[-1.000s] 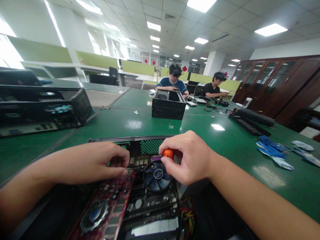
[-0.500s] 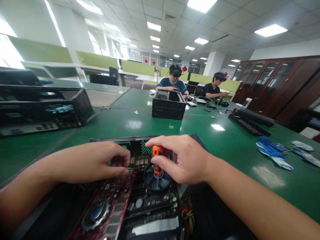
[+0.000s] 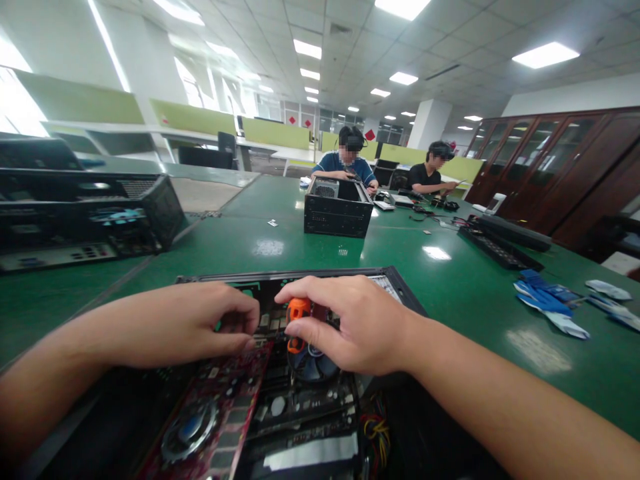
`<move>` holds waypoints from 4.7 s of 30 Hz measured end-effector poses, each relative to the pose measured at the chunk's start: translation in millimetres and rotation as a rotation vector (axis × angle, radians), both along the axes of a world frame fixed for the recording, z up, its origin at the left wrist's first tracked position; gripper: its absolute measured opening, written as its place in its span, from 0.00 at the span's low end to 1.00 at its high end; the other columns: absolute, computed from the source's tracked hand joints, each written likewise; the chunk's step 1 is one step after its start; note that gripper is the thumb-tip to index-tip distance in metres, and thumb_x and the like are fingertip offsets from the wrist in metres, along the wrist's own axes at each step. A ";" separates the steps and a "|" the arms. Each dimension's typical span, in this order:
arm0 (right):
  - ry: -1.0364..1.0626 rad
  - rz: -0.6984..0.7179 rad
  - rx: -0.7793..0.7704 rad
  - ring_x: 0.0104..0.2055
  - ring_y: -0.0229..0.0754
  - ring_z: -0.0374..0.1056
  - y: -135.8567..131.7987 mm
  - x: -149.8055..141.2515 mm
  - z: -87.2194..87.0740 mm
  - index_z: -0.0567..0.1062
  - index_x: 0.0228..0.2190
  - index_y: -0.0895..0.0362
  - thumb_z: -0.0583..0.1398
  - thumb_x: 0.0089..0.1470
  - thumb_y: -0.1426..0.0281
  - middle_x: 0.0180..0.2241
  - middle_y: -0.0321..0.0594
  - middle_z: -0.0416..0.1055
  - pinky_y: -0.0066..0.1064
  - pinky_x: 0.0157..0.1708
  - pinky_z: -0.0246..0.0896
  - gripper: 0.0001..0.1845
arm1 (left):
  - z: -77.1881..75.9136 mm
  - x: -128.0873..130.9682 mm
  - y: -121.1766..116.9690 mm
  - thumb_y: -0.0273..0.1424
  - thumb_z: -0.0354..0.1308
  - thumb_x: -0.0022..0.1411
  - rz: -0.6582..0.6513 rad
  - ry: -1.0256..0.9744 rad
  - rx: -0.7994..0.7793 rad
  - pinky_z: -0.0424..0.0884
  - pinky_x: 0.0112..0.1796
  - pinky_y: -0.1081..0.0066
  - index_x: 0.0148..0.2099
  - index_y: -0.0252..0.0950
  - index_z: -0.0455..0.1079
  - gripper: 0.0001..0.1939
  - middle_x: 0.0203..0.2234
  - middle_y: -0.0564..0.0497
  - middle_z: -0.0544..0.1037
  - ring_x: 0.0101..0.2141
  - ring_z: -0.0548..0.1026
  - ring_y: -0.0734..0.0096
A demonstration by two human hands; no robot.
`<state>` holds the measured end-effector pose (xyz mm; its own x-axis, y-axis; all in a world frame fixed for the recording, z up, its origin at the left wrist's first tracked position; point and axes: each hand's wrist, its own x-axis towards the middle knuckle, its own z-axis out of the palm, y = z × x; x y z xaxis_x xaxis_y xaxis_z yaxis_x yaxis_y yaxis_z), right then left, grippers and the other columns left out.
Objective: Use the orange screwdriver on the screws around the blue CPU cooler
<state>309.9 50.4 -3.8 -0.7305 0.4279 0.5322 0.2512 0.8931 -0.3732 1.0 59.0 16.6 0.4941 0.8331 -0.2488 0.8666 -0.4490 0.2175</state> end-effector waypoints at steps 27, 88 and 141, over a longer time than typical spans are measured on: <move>-0.065 -0.064 0.060 0.48 0.50 0.92 -1.5 0.7 1.9 0.88 0.63 0.57 0.67 0.84 0.64 0.53 0.48 0.95 0.38 0.49 0.85 0.16 | 0.8 -0.2 -0.8 0.47 0.67 0.70 0.001 -0.003 -0.003 0.72 0.36 0.62 0.41 0.49 0.87 0.11 0.34 0.53 0.92 0.34 0.86 0.58; 0.023 -0.093 -0.116 0.47 0.48 0.86 46.7 -15.5 2.5 0.89 0.60 0.56 0.63 0.75 0.71 0.50 0.44 0.92 0.39 0.54 0.81 0.19 | 4.3 3.6 -5.1 0.37 0.73 0.70 0.002 -0.027 -0.038 0.72 0.36 0.63 0.39 0.48 0.88 0.04 0.32 0.55 0.90 0.32 0.85 0.60; -0.233 -0.243 -0.051 0.43 0.49 0.83 45.2 -18.6 3.4 0.84 0.66 0.52 0.72 0.73 0.65 0.47 0.43 0.90 0.38 0.46 0.72 0.23 | 4.1 6.5 -2.9 0.38 0.72 0.70 0.032 0.034 -0.037 0.72 0.36 0.63 0.41 0.49 0.89 0.04 0.34 0.55 0.92 0.34 0.87 0.59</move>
